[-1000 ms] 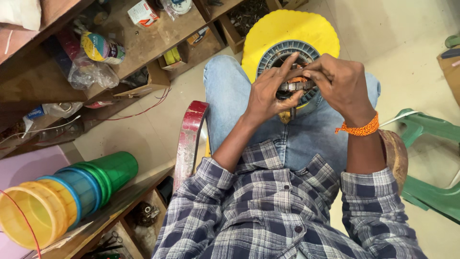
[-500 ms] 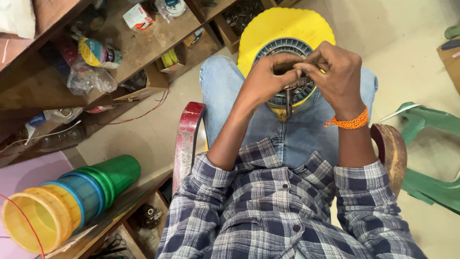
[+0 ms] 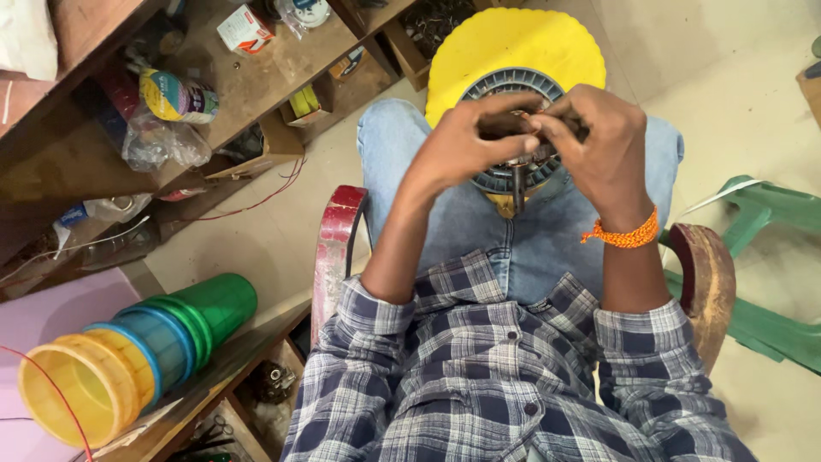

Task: The person sits on a chair and uses a small tool to adjust copper windings on a motor stator held in the left hand. The work is continuous and focused on the same component throughout the clip.

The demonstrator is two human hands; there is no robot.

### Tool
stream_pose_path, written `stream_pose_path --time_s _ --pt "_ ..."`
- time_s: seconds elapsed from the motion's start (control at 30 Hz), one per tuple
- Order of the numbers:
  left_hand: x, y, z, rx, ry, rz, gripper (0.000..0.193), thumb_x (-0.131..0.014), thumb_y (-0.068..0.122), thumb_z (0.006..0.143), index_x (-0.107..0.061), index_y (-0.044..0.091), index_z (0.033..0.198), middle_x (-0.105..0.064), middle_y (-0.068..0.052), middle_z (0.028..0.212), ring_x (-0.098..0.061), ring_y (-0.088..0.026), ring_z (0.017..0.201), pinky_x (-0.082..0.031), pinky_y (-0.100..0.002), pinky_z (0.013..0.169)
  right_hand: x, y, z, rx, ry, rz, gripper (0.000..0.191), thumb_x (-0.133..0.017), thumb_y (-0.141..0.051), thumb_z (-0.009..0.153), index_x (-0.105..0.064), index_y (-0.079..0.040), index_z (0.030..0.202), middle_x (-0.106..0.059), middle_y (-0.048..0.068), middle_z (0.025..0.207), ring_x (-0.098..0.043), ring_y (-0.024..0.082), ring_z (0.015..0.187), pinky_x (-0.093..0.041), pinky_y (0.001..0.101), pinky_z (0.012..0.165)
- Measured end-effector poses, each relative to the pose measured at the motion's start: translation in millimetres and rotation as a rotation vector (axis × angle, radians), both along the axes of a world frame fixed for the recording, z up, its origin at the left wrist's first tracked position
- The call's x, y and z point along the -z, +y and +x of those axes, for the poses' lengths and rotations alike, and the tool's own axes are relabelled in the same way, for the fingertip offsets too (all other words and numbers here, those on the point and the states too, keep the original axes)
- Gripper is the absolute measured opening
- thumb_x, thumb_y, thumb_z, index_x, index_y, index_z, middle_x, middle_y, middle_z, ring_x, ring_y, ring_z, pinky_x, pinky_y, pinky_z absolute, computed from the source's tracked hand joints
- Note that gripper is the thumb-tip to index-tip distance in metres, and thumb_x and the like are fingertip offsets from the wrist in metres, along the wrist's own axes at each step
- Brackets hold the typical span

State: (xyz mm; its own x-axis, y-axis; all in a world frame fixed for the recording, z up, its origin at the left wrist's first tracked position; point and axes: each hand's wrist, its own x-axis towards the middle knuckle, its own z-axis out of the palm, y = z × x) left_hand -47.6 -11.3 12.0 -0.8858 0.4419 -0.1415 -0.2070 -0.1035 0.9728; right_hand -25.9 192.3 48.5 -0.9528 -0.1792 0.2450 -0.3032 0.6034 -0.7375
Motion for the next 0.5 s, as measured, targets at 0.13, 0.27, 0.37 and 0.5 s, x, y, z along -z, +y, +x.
stream_pose_path --time_s 0.13,0.27,0.37,0.5 --pt "-10 16 -4 -0.033 -0.003 -0.213 0.027 -0.073 0.015 0.090 -0.076 0.000 0.113 -0.081 -0.007 0.097 -0.077 -0.013 0.091 -0.061 -0.029 0.083 7 -2 -12 0.032 -0.056 -0.078 0.016 -0.082 -0.004 0.101 -0.068 0.003 0.096 -0.071 0.011 0.086 -0.070 0.017 0.075 -0.052 0.0293 0.066" --pt "4 15 -12 -0.009 0.048 -0.179 0.019 -0.072 0.014 0.091 -0.078 -0.001 0.102 -0.079 -0.006 0.092 -0.075 -0.011 0.088 -0.060 -0.027 0.082 6 -3 -7 0.076 -0.099 -0.084 0.015 -0.082 -0.003 0.101 -0.069 0.003 0.097 -0.073 0.011 0.088 -0.071 0.016 0.076 -0.052 0.0292 0.067" --pt "20 0 -16 0.026 0.094 -0.041 0.017 -0.070 0.012 0.093 -0.077 -0.002 0.101 -0.077 -0.007 0.092 -0.069 -0.011 0.087 -0.058 -0.028 0.081 -6 -5 10 0.081 -0.110 -0.037 0.013 -0.082 -0.003 0.099 -0.071 0.003 0.098 -0.073 0.012 0.088 -0.070 0.016 0.076 -0.051 0.0289 0.069" --pt "38 -25 -15 -0.067 0.302 -0.002 0.013 -0.071 0.008 0.093 -0.075 -0.001 0.101 -0.078 -0.007 0.102 -0.071 -0.015 0.095 -0.058 -0.030 0.087 -17 -20 42 0.057 -0.187 -0.083 0.009 -0.080 -0.004 0.096 -0.073 0.001 0.099 -0.073 0.010 0.087 -0.070 0.013 0.076 -0.052 0.0275 0.068"
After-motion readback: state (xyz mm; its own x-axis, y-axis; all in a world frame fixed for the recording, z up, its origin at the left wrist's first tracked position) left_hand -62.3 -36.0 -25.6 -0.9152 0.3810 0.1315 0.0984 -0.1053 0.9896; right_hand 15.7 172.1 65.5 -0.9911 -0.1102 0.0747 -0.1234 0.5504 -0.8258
